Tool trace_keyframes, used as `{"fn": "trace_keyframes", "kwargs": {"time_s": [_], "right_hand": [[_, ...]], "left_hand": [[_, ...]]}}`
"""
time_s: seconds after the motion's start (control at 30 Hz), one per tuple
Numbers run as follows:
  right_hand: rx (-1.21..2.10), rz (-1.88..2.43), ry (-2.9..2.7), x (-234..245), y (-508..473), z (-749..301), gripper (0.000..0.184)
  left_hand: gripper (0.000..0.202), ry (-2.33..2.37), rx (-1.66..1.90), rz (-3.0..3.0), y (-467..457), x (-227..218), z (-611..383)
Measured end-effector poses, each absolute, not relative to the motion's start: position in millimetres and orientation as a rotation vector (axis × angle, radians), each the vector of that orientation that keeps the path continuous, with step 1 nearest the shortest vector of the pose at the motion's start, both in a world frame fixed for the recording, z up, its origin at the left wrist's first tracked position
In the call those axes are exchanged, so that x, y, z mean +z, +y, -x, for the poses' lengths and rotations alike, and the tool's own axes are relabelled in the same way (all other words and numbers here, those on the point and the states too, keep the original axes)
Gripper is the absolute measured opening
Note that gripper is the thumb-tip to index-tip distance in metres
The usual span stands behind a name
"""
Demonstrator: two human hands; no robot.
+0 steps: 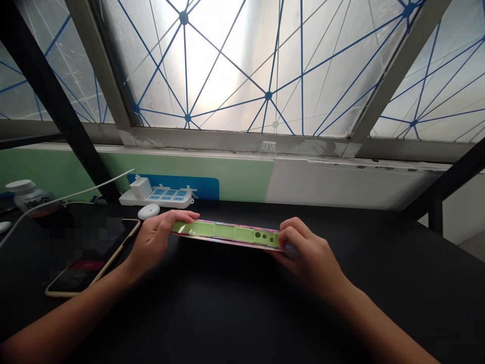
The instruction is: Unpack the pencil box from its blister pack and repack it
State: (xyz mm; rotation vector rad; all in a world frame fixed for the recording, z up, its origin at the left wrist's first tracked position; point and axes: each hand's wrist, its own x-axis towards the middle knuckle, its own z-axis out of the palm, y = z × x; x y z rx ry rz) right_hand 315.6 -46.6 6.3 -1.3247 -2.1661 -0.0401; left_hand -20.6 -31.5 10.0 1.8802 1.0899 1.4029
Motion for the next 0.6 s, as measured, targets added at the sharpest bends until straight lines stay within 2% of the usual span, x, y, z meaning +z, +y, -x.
{"fn": "trace_keyframes", "kwargs": {"time_s": [0.03, 0.07, 0.17, 0.23, 0.3, 0.37, 0.43, 0.6], "right_hand": [[-0.017, 1.333, -2.199, 4, -45, -316, 0.015], [0.016, 1.34, -2.24, 2, -44, -316, 0.021], [0.164, 1.307, -2.397, -1, -42, -313, 0.054], [0.265, 1.254, -2.484, -2, -44, -310, 0.067], [0.331, 1.221, -2.53, -1, -47, -308, 0.075], [0.35, 1.217, -2.548, 2, -50, -307, 0.074], [0.4, 1.228, -2.565, 7, -52, -307, 0.065], [0.452, 1.306, -2.496, 8, -47, -307, 0.053]], "left_hand": [[0.042, 1.1, 1.371, -1.899, -31, 10, 21], [0.043, 1.107, 1.335, -1.93, -31, 10, 22], [0.042, 1.116, 1.172, -2.117, -30, 10, 22], [0.034, 1.13, 1.014, -2.298, -29, 9, 21], [0.041, 1.188, 0.831, -2.425, -27, 6, 21], [0.06, 1.272, 0.655, -2.451, -24, 2, 21], [0.071, 1.311, 0.522, -2.457, -22, 0, 23], [0.072, 1.263, 0.487, -2.494, -22, 0, 25]]}}
